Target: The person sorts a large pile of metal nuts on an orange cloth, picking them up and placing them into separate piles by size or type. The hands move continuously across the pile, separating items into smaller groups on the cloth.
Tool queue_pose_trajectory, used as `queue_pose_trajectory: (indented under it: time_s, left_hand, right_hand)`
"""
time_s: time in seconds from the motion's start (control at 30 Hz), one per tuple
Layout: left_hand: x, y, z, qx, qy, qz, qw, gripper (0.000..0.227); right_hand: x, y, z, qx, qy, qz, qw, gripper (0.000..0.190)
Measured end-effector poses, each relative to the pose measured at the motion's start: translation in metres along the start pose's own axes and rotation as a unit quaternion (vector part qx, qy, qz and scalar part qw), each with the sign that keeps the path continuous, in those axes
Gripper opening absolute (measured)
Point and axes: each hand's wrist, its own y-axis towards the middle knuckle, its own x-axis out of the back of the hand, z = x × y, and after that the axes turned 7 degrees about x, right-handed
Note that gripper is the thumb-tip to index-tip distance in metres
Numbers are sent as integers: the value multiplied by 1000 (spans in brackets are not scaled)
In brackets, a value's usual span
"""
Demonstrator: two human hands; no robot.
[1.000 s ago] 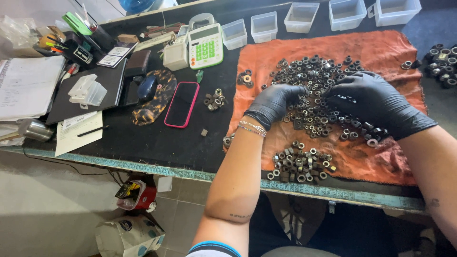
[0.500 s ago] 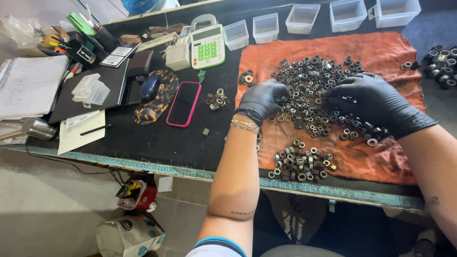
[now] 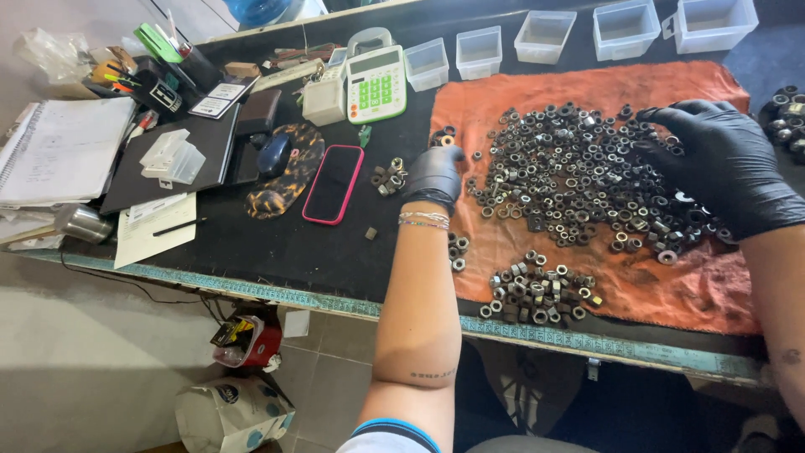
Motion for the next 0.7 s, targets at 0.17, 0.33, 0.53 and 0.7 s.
queue_pose_trajectory:
  time_s: [0.17, 0.33, 0.53, 0.7]
  left_hand:
    - [-15, 9, -14, -12, 98, 5, 995, 32]
    - [-33, 21, -8, -31, 3, -106, 994, 24]
    - [-55, 46, 5, -150, 87, -224, 959, 19]
    - [-34, 16, -22, -235, -111, -128, 957, 15]
  right_hand:
    - [22, 11, 27, -2, 80, 56, 995, 47]
    - [27, 15, 35, -5, 131, 91, 987, 31]
    - [18, 9, 21, -28, 119, 86, 989, 34]
    - [1, -7, -21, -110, 56, -14, 992, 25]
